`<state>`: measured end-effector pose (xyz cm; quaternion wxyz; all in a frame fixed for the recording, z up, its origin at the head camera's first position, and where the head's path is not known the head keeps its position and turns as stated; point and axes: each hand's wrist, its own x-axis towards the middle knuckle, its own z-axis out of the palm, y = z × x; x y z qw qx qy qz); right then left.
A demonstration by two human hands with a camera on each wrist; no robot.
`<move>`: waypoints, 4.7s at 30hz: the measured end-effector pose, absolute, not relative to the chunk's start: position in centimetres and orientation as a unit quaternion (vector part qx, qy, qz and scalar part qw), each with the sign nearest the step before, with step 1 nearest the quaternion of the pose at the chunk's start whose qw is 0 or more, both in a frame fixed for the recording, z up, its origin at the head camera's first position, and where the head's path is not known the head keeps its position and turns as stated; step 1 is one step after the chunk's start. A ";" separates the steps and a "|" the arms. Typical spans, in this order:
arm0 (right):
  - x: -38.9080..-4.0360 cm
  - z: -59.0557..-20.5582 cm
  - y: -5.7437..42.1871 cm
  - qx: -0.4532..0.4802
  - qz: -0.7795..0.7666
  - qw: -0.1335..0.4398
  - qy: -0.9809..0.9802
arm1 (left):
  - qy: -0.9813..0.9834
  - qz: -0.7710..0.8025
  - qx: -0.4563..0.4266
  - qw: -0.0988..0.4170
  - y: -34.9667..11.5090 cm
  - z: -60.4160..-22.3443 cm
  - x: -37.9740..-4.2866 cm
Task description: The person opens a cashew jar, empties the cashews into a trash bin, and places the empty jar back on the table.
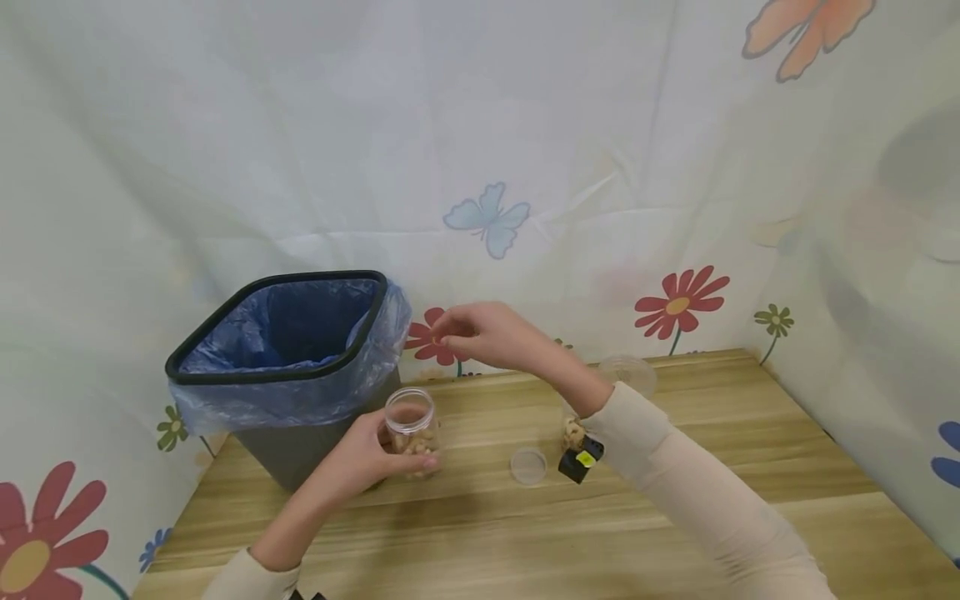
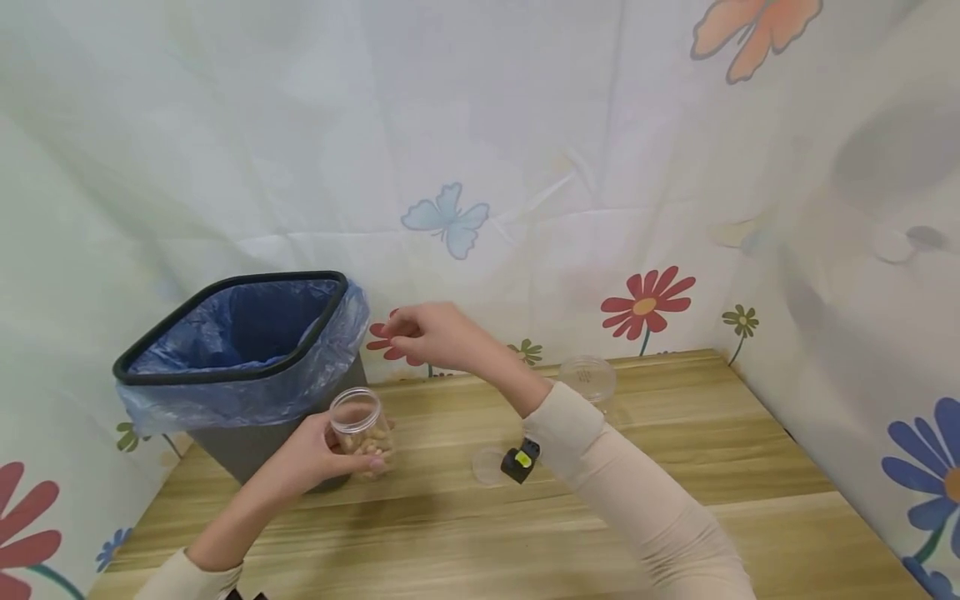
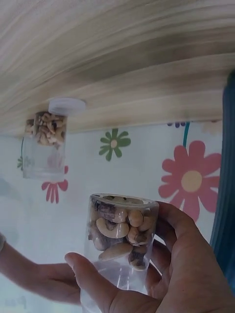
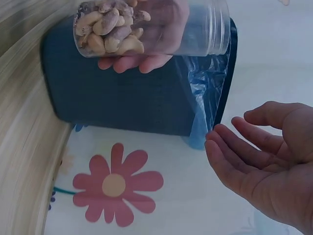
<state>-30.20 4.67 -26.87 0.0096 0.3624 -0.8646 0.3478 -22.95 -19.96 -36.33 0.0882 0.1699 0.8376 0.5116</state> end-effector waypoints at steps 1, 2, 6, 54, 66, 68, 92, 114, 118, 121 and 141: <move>-30.4 -26.7 4.3 0.359 0.351 0.006 -0.865 | 0.837 0.515 0.164 0.088 -20.2 -36.1 -22.7; -30.5 -26.6 3.9 0.355 0.356 0.001 -0.864 | 0.835 0.519 0.160 0.088 -20.4 -35.8 -22.5; -30.9 -26.0 2.4 0.343 0.381 -0.013 -0.858 | 0.828 0.533 0.148 0.089 -21.4 -34.8 -21.7; -33.6 -27.5 -5.2 0.163 0.688 -0.212 -0.675 | 0.934 0.323 0.145 -0.045 -29.2 -20.3 -18.9; -33.7 -27.5 -4.0 0.153 0.671 -0.208 -0.695 | 0.963 0.227 0.132 -0.059 -28.8 -17.4 -22.4; -33.5 -27.4 -3.8 0.160 0.666 -0.204 -0.699 | 0.966 0.212 0.134 -0.056 -28.9 -17.2 -23.2; -33.0 -26.8 -3.1 0.163 0.670 -0.190 -0.699 | 0.969 0.194 0.142 -0.063 -28.4 -18.2 -25.8; -32.2 -24.9 1.5 0.101 0.699 -0.223 -0.672 | 0.969 0.162 0.176 -0.065 -27.5 -18.3 -27.5; -32.0 -25.2 3.0 0.102 0.677 -0.223 -0.694 | 0.969 0.143 0.190 -0.067 -26.8 -18.2 -28.0; -32.0 -25.7 3.7 0.119 0.652 -0.214 -0.718 | 0.969 0.132 0.197 -0.072 -26.2 -18.1 -28.3; -32.1 -27.0 4.4 0.160 0.646 -0.192 -0.721 | 0.964 0.076 0.238 -0.091 -24.5 -18.4 -29.7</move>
